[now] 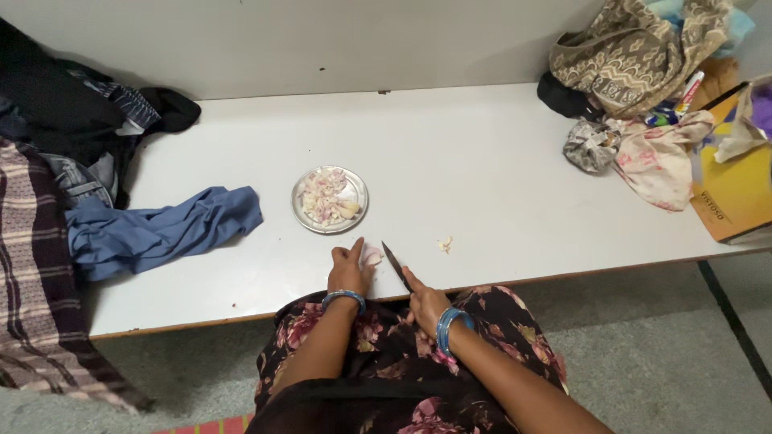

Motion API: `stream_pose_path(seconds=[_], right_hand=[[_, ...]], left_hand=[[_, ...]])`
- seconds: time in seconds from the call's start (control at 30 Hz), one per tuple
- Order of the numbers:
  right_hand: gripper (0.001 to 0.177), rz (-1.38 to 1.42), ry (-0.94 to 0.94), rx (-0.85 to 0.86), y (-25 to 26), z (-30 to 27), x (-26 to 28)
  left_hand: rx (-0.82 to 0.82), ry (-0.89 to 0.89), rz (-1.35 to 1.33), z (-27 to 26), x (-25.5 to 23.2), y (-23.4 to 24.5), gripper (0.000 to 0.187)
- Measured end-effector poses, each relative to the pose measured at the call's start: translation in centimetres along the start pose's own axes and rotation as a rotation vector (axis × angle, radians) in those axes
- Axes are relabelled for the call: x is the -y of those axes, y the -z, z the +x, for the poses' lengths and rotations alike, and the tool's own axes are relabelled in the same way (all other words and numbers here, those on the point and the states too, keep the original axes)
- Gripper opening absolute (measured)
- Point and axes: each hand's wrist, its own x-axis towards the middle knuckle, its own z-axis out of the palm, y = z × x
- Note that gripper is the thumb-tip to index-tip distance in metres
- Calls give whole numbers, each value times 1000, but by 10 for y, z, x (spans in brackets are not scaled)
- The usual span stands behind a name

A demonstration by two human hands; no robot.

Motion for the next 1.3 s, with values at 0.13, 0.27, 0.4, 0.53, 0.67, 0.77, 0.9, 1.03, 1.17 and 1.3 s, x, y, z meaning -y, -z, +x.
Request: stream_pose_path(seconds=[0.13,0.27,0.4,0.53,0.67,0.77,0.9,1.03,1.17,1.3], right_hand=[[69,-87,103,-23,-1,2,12],[69,-46,-68,33,-4,-5,24],[70,-151,-29,27,-7,3,21],[75,-482,68,-25,-17,28,7],[77,-494,97,-12,-17,45,4],[80,-522,108,-13,-18,53,6],[77,-559,89,-29,-29,42,2],[78,-533,66,-7,-23,20,-4],[80,-325,122,-16,-10,11,8],[74,-327,56,25,-11,17,12]], left_hand=[[31,-45,31,1,-3,1,59],[19,-105,121,1,0,-3,47],[-33,-134,89,1,1,-6,41],[-86,-155,90,1,1,-11,36],[-116,-213,31,3,3,-16,33],[-149,-237,24,3,6,-21,33],[-165,-242,56,3,8,-29,28],[-184,-254,41,2,9,-29,32],[-160,-219,56,7,5,-27,31],[-155,-242,44,3,11,-28,38]])
